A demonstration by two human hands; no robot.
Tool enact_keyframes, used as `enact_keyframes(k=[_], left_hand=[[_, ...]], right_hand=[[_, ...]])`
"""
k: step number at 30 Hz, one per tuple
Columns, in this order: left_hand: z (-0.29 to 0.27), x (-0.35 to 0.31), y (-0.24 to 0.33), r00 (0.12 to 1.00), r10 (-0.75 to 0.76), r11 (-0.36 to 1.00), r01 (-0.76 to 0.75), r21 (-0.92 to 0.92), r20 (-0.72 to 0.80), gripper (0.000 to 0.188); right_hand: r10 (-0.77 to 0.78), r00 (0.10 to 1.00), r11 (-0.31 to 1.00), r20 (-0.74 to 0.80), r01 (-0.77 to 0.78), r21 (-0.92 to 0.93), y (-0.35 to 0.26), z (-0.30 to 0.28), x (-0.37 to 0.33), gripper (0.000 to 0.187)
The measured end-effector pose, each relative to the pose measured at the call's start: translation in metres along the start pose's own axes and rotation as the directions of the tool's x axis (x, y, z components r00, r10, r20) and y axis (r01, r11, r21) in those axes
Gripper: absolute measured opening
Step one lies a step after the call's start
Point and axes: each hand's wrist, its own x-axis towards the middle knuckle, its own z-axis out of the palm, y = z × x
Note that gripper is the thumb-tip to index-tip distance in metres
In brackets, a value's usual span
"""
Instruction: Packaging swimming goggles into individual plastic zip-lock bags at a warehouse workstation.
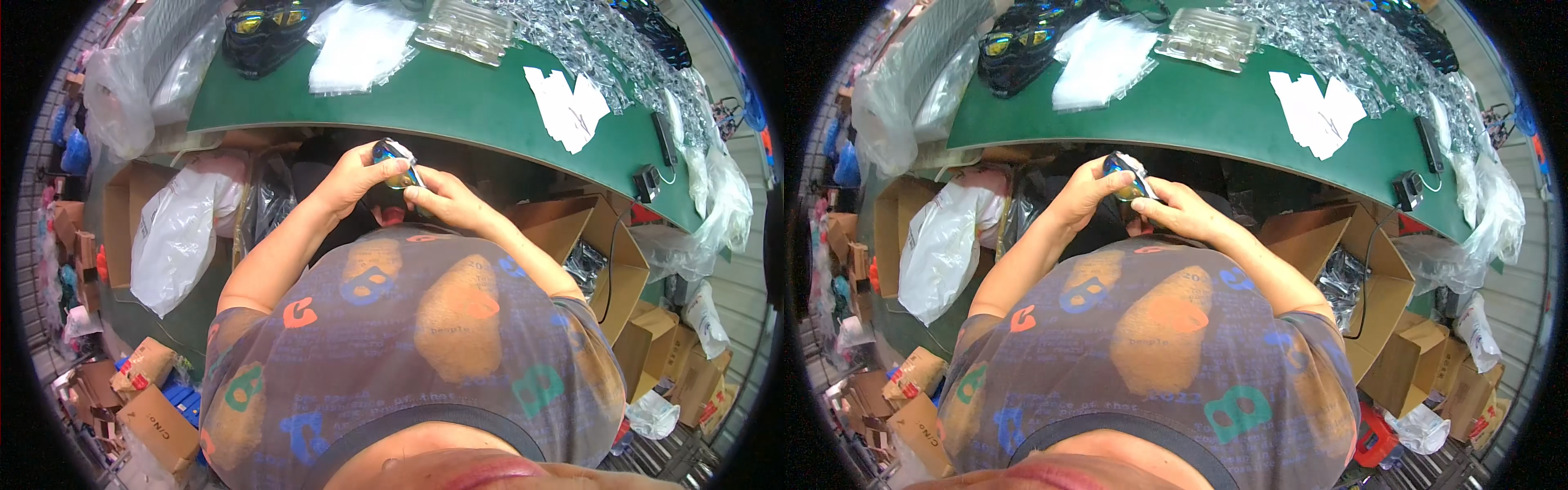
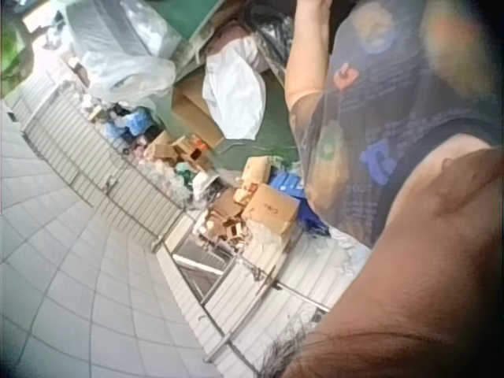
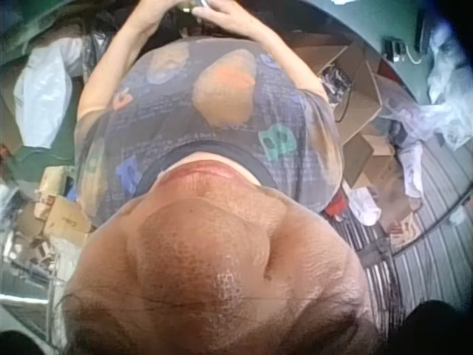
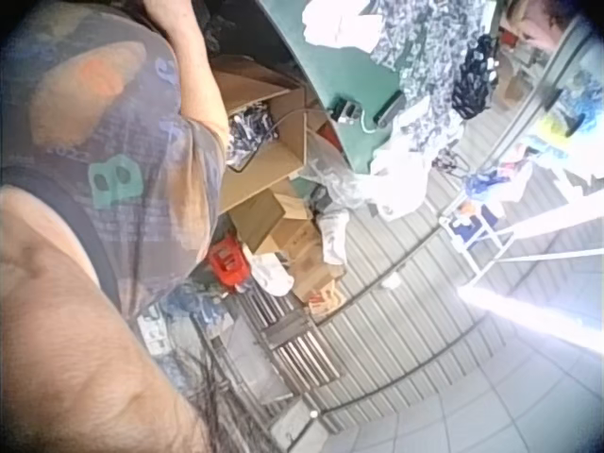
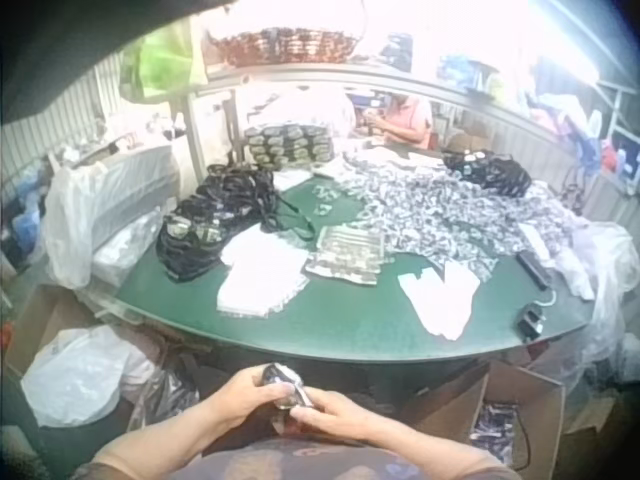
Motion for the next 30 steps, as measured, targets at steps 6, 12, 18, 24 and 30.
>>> enact_keyframes(k=[6,12,18,24,30], left_hand=[[-0.025,0.033,-0.002,0.875,0.477,0.844,-0.431,0.320,-0.080,0.045],[-0.084,0.038,0.024,0.617,0.774,-0.157,-0.031,0.987,0.142,0.053],[-0.080,0.011,-0.006,0.623,0.749,-0.257,-0.043,0.965,0.227,0.058],[-0.080,0.017,0.017,0.492,0.844,-0.186,-0.107,0.977,0.215,0.074],[-0.110,0.052,0.040,0.558,0.810,-0.125,-0.136,0.983,0.180,0.050]], right_hand=[[0.011,0.961,0.991,-0.276,-0.047,-0.125,0.027,-0.006,-0.018,0.027],[-0.001,0.947,0.979,-0.321,-0.065,-0.194,0.037,-0.015,-0.031,0.030],[-0.014,0.954,0.983,-0.298,-0.041,-0.179,0.038,-0.015,-0.027,0.031],[-0.053,0.968,0.978,-0.245,0.001,-0.209,0.036,-0.011,-0.015,0.033],[-0.018,0.984,0.970,-0.178,-0.026,-0.243,0.031,-0.009,-0.015,0.025]])
